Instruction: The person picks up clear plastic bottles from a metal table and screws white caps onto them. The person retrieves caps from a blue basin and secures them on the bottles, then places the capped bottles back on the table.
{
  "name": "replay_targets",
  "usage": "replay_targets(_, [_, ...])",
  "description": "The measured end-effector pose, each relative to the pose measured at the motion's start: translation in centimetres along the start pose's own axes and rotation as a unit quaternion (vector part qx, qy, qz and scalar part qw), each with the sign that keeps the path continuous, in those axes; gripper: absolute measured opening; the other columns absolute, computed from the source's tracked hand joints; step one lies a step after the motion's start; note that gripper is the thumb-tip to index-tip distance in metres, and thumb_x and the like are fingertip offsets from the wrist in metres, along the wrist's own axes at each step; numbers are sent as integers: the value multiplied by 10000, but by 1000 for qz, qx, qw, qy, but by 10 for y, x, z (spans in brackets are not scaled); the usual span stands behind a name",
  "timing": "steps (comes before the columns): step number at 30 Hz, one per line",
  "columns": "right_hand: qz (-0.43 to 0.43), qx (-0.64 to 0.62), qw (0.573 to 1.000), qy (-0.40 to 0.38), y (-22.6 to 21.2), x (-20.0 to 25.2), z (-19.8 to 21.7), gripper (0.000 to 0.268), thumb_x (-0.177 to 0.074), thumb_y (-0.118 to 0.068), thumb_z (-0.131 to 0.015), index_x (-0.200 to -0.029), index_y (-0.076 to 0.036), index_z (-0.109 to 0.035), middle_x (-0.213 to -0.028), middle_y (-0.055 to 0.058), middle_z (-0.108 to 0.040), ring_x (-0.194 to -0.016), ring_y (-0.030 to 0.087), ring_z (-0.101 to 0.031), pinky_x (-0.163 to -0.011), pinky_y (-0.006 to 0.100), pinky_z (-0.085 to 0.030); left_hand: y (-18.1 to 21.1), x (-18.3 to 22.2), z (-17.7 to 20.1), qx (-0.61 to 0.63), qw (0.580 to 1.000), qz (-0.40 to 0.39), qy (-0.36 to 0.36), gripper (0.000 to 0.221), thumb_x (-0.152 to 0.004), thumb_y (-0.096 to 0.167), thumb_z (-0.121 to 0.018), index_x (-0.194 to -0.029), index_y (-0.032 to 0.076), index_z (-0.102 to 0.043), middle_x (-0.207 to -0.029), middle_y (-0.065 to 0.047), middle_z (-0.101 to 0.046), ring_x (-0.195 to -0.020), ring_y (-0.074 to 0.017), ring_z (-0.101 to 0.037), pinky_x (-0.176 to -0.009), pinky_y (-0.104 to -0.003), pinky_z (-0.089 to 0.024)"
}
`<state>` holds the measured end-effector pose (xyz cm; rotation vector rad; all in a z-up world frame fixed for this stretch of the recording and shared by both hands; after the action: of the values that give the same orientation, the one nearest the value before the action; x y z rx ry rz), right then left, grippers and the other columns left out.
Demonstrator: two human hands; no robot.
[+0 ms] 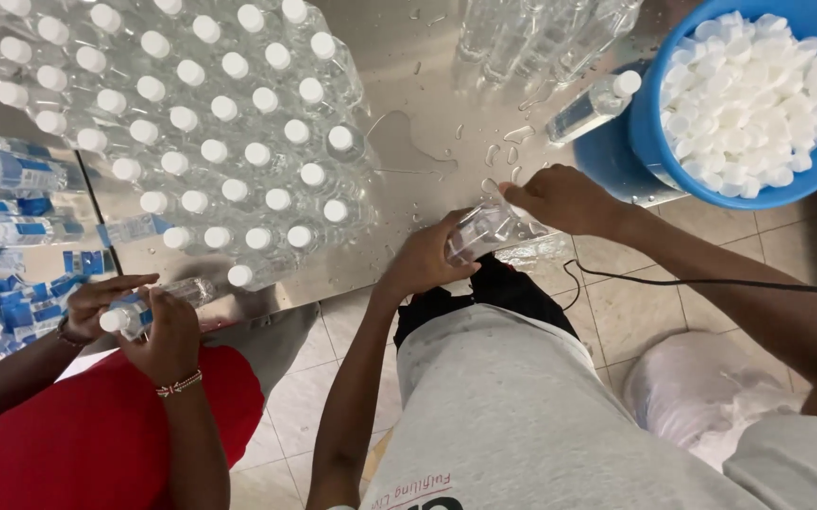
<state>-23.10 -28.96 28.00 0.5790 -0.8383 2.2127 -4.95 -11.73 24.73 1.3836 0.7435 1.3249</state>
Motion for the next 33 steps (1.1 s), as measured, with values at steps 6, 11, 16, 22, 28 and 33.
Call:
replay_targets(6, [-60,-91,994,-6,-18,29,30,865,-1128,-749,-250,-869,-139,-807,-660,106,-790,-765,363,-789,-790,493,-582,5,9,12,-45,999,16,11,885,-886,381,-862,-1637,182,-438,-1059,-134,-817,-983,-340,-795,-896,-485,-618])
replay_targets(11, [422,262,831,252,-30,42,12,447,-1148,-388,-466,-1495,-106,-484,-1268,130,-632,-1105,325,-736,-882,417,-635,14,14,12,156,975,-89,-133,863,-849,243,-958,-1583,92,-529,-1077,-236,-803,-1011,-359,-783,-907,-508,-652])
replay_targets(16, [488,259,782,289,-13,30,-16,476,-1131,-513,-293,-955,-157,-556,-868,23,-529,-758,230,-624,-711,339,-556,-40,-1,-9,149,951,-142,-232,762,-866,182,-953,-1511,36,-575,-1080,-226,-815,-936,-285,-787,-813,-464,-664])
replay_targets(22, [124,-138,970,157,30,-25,-31,565,-1112,-398,-325,-615,-136,-386,-476,76,-378,-435,326,-464,-457,400,-405,12,-12,1,-103,991,-35,-77,830,-908,266,-828,-1609,65,-431,-1118,-216,-763,-938,-363,-779,-856,-555,-624])
replay_targets(28, [-253,-378,881,-127,83,-70,-59,624,-1061,-679,-383,-733,-154,-461,-570,-40,-337,-403,145,-376,-352,304,-277,-56,-69,-31,-628,711,-134,287,709,-970,83,-767,-1608,205,-484,-1026,-64,-598,-800,-202,-643,-683,-367,-528])
replay_targets(33, [-41,-164,984,57,-29,-53,42,431,-1199,-412,-396,-1388,-68,-572,-688,143,-682,-610,314,-731,-574,440,-549,-47,-85,-8,-419,856,-58,297,946,-998,388,-808,-1738,97,-297,-1296,-198,-656,-1149,-353,-725,-1037,-506,-587])
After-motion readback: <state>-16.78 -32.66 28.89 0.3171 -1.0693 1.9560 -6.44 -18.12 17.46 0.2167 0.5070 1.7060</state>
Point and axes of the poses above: each hand's wrist, its own x-axis away from the middle knuckle, its own z-axis out of the back of the hand, y = z × x, the point moved 4 cm from there along -x, towards the middle knuckle
